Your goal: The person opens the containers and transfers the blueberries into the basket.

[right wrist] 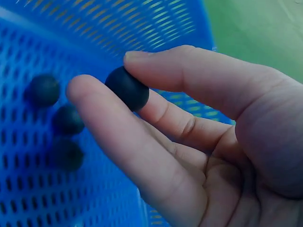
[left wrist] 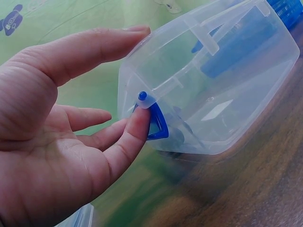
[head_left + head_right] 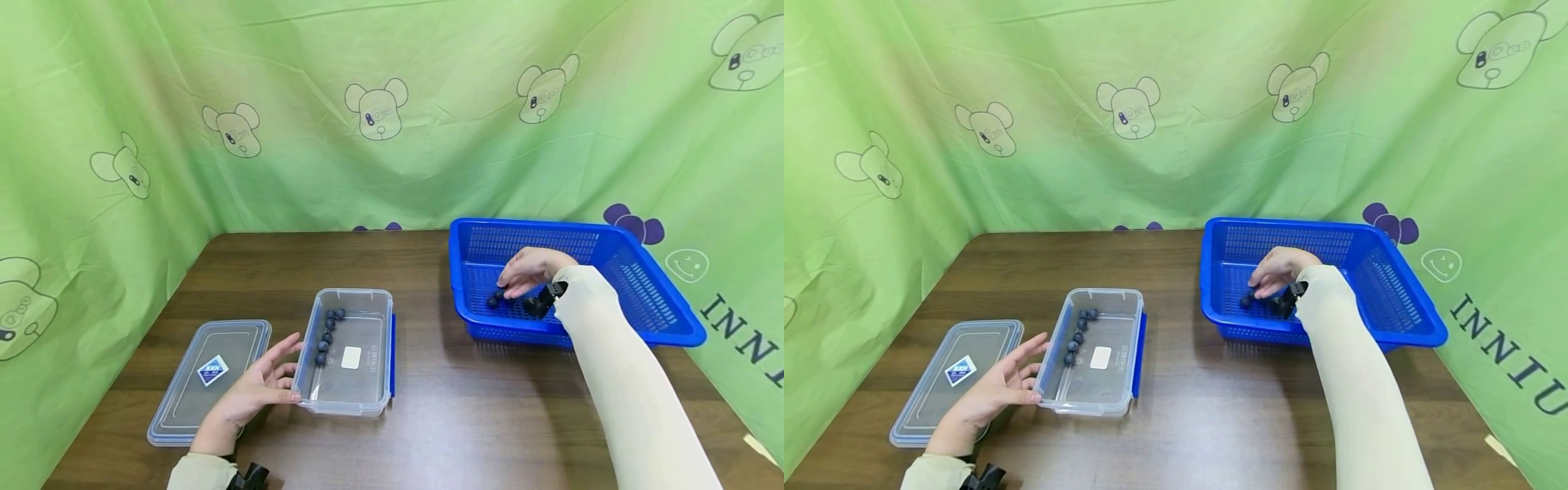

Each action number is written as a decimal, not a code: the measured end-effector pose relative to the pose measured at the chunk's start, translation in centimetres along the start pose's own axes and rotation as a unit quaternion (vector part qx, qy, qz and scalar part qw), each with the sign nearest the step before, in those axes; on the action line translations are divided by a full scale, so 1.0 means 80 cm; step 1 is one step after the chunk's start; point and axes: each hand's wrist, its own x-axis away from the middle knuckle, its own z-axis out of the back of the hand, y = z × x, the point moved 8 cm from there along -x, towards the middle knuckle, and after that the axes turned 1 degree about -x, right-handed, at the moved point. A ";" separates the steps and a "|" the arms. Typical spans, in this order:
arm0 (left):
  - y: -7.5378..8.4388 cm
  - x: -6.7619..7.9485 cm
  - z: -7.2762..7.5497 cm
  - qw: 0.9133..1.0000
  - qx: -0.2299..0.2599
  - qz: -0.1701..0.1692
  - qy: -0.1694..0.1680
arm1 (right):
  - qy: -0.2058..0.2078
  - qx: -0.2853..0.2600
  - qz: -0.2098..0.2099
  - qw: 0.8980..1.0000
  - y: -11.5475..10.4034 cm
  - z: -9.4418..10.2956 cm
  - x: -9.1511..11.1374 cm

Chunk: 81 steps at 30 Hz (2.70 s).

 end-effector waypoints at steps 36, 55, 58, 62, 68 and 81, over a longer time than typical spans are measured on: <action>0.001 -0.001 0.000 1.000 -0.001 0.001 -0.001 | 0.001 0.074 -0.048 0.996 0.023 -0.007 -0.012; 0.001 -0.001 0.000 1.000 -0.001 0.003 0.002 | 0.008 -0.030 0.084 0.996 -0.048 -0.009 0.014; 0.001 0.000 0.000 1.000 -0.003 0.001 0.001 | 0.005 -0.023 0.095 0.995 -0.055 -0.017 0.015; 0.001 0.001 -0.001 1.000 -0.008 -0.003 0.000 | 0.000 -0.018 0.114 0.993 -0.068 -0.032 0.015; 0.001 0.002 -0.001 1.000 -0.006 -0.005 -0.001 | -0.020 -0.029 0.138 0.990 -0.089 -0.069 0.005; 0.000 0.002 -0.002 1.000 0.000 -0.005 -0.004 | -0.085 -0.016 0.154 0.984 -0.127 -0.189 -0.033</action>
